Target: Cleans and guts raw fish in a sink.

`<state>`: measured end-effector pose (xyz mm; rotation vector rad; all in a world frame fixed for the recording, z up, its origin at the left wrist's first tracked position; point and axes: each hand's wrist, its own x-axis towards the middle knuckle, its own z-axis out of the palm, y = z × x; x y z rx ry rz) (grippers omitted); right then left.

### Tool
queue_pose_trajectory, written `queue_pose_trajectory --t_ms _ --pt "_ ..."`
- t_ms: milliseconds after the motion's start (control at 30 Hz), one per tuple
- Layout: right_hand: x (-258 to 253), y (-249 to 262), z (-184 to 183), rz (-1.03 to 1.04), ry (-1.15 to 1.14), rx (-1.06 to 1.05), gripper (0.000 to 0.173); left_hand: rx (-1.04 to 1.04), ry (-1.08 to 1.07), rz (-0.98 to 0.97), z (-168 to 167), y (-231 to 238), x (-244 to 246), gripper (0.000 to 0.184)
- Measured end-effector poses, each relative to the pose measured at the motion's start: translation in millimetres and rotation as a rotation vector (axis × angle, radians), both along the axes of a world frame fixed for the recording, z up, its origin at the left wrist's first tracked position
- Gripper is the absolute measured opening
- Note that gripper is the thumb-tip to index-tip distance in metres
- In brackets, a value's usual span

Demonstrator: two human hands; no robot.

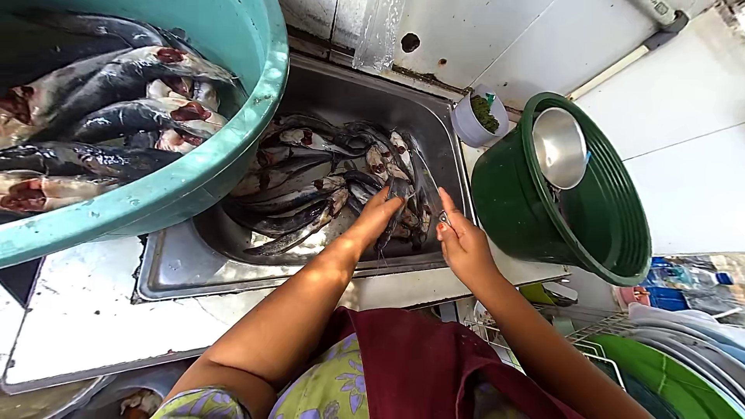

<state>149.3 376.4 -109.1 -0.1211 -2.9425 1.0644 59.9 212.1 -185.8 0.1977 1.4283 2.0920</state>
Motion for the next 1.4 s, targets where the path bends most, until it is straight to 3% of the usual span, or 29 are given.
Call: queue_pose_trajectory --t_ms 100,333,733,1000,1233,1400 --pt "12.1 8.5 -2.6 -0.047 -0.072 0.009 0.055 -0.037 -0.017 0.039 3.3 -1.7 -0.4 0.033" --pt "24.8 0.1 -2.4 0.038 -0.098 0.306 0.054 -0.192 0.114 0.001 -6.1 -0.9 0.8 0.043" --pt "22.0 -25.3 11.5 0.035 -0.135 0.569 0.058 -0.239 0.353 -0.093 -6.2 4.5 0.0 0.027" --pt "-29.1 -46.3 9.7 0.017 -0.168 0.545 0.067 -0.203 0.382 -0.091 -10.4 4.1 1.8 0.023" --pt "18.9 -22.9 -2.3 0.105 -0.06 0.609 0.062 -0.167 0.124 -0.061 9.5 -1.4 -0.9 0.024" --pt "0.1 -33.5 0.1 0.062 -0.117 0.616 0.063 -0.19 0.275 -0.114 -1.9 -5.0 5.4 0.026"
